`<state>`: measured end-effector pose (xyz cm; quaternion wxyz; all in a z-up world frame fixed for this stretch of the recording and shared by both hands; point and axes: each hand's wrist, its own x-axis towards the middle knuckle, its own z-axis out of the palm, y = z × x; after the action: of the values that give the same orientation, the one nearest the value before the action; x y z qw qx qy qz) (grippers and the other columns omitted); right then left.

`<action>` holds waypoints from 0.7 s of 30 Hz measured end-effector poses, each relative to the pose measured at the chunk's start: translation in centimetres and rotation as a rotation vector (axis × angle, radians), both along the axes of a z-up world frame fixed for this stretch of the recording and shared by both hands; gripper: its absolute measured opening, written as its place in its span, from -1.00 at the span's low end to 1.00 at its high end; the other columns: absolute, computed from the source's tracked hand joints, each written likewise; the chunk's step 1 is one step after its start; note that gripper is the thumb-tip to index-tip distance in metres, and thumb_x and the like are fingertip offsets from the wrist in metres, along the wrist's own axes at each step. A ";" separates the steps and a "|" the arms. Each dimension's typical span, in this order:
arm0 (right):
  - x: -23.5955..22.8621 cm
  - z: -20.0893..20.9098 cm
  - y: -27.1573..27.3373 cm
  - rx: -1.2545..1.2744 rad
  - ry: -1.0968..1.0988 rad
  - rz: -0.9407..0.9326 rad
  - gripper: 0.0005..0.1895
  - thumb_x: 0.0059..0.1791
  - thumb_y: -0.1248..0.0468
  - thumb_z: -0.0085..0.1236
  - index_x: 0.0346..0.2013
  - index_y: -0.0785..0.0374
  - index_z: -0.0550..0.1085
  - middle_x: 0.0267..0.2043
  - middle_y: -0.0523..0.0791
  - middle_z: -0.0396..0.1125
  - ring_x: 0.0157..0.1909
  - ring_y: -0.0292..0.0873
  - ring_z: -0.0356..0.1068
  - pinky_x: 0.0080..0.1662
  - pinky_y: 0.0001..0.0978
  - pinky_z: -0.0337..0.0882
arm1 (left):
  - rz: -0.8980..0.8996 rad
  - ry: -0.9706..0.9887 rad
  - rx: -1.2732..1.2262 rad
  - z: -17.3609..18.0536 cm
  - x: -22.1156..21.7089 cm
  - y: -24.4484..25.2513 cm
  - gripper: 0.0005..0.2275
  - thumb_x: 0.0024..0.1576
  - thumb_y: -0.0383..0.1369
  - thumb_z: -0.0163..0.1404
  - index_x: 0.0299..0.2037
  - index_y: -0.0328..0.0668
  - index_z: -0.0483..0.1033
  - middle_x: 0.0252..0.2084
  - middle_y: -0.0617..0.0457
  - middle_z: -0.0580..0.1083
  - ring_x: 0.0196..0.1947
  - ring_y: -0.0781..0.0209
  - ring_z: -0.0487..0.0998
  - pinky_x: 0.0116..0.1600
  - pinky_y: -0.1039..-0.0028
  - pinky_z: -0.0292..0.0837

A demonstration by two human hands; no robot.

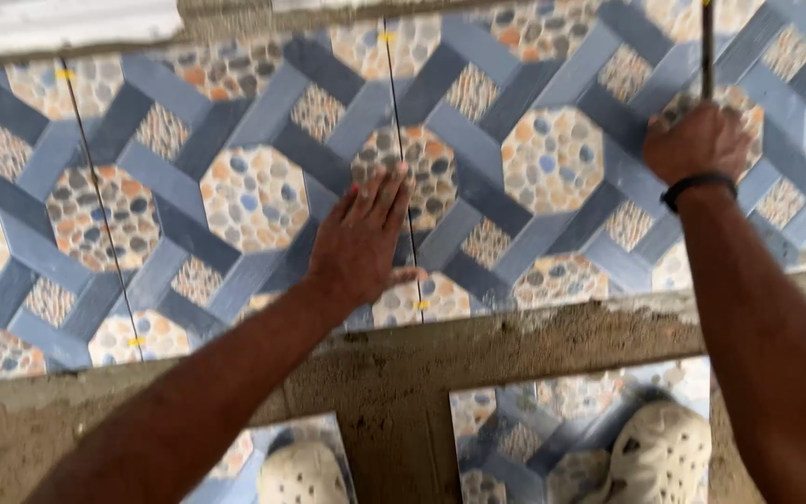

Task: The recorder is laying floor tiles on a bed of mortar, using spacers and a trowel to align and set them.

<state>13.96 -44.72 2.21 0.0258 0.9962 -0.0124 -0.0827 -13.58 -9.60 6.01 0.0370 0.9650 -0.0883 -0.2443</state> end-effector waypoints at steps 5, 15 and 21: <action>0.3 -0.8 -1.1 0.070 -0.011 0.049 -0.52 0.07 -0.01 0.32 0.00 0.38 0.53 -0.05 0.15 0.43 -0.08 0.09 0.43 0.02 0.05 0.39 | 0.023 -0.069 -0.007 -0.4 -0.5 0.0 0.08 0.01 0.45 -0.28 0.49 -0.31 -0.29 0.56 -0.16 -0.29 0.54 -0.08 -0.24 0.49 0.09 -0.15; 0.8 -1.1 -0.6 0.057 -0.011 0.018 -0.22 0.02 -0.22 0.40 -0.01 0.55 0.48 0.05 0.24 0.27 -0.02 0.17 0.35 -0.07 0.05 0.45 | -0.006 -0.120 0.013 -0.9 -0.5 -0.2 0.06 0.04 0.44 -0.26 0.50 -0.34 -0.24 0.57 -0.16 -0.27 0.54 -0.09 -0.19 0.52 0.07 -0.15; -0.7 2.0 1.5 -0.003 0.104 0.019 -0.30 0.06 -0.21 0.26 0.07 0.42 0.53 0.20 0.27 0.20 0.10 0.23 0.31 0.01 0.12 0.43 | 0.016 -0.017 0.017 0.7 -0.3 -0.1 0.07 0.04 0.44 -0.31 0.49 -0.36 -0.29 0.57 -0.17 -0.35 0.55 -0.07 -0.28 0.51 0.07 -0.22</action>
<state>13.29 -43.25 4.23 0.0285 0.9906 -0.0019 -0.1339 -13.86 -9.74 6.72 0.0302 0.9679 -0.0787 -0.2368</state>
